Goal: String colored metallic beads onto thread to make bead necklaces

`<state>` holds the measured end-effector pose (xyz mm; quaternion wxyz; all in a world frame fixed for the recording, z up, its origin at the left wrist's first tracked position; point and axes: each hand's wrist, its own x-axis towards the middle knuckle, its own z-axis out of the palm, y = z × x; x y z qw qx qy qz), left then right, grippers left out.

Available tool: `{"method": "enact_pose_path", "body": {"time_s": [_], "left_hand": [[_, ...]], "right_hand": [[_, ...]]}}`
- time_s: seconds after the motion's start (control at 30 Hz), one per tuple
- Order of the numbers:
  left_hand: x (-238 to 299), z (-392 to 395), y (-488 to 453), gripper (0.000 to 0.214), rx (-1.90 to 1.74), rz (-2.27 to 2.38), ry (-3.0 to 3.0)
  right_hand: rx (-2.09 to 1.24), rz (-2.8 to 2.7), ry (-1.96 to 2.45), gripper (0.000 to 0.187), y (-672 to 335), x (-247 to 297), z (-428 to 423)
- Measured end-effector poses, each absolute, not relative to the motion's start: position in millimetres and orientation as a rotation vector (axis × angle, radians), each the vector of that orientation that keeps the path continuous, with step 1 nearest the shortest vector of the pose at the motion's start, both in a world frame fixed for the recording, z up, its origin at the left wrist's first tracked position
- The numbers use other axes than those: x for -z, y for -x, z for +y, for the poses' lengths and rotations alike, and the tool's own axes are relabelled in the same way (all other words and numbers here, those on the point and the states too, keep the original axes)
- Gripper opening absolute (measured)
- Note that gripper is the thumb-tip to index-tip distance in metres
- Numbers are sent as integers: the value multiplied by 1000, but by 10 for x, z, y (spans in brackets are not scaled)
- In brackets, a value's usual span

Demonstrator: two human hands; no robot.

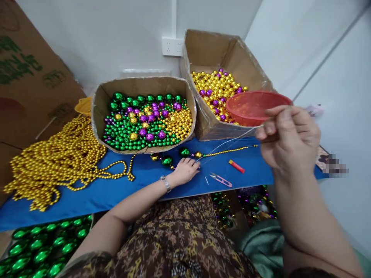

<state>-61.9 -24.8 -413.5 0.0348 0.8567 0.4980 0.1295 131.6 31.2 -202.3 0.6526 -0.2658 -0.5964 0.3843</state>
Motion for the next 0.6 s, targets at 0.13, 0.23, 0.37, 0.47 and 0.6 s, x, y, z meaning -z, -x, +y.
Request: {"method": "enact_pose_path", "body": {"time_s": [0.13, 0.23, 0.37, 0.47, 0.6], "left_hand": [[4212, -354, 803, 23, -328, 1630, -2592], [4174, -526, 993, 20, -290, 1672, -2593], [4098, -698, 1261, 21, -170, 1754, -2564], [4069, -745, 1451, 20, -88, 1884, -2499], [4047, -753, 1600, 25, -2, 2030, -2468]], "right_hand": [[-690, -1208, 695, 24, -1702, 2162, 609], [-583, -1082, 806, 18, -1991, 2311, 854], [-438, -847, 974, 32, -2282, 2409, 1088], [-388, -774, 1035, 32, -2371, 2418, 1144], [-403, -948, 918, 23, -2206, 2444, 999]]}}
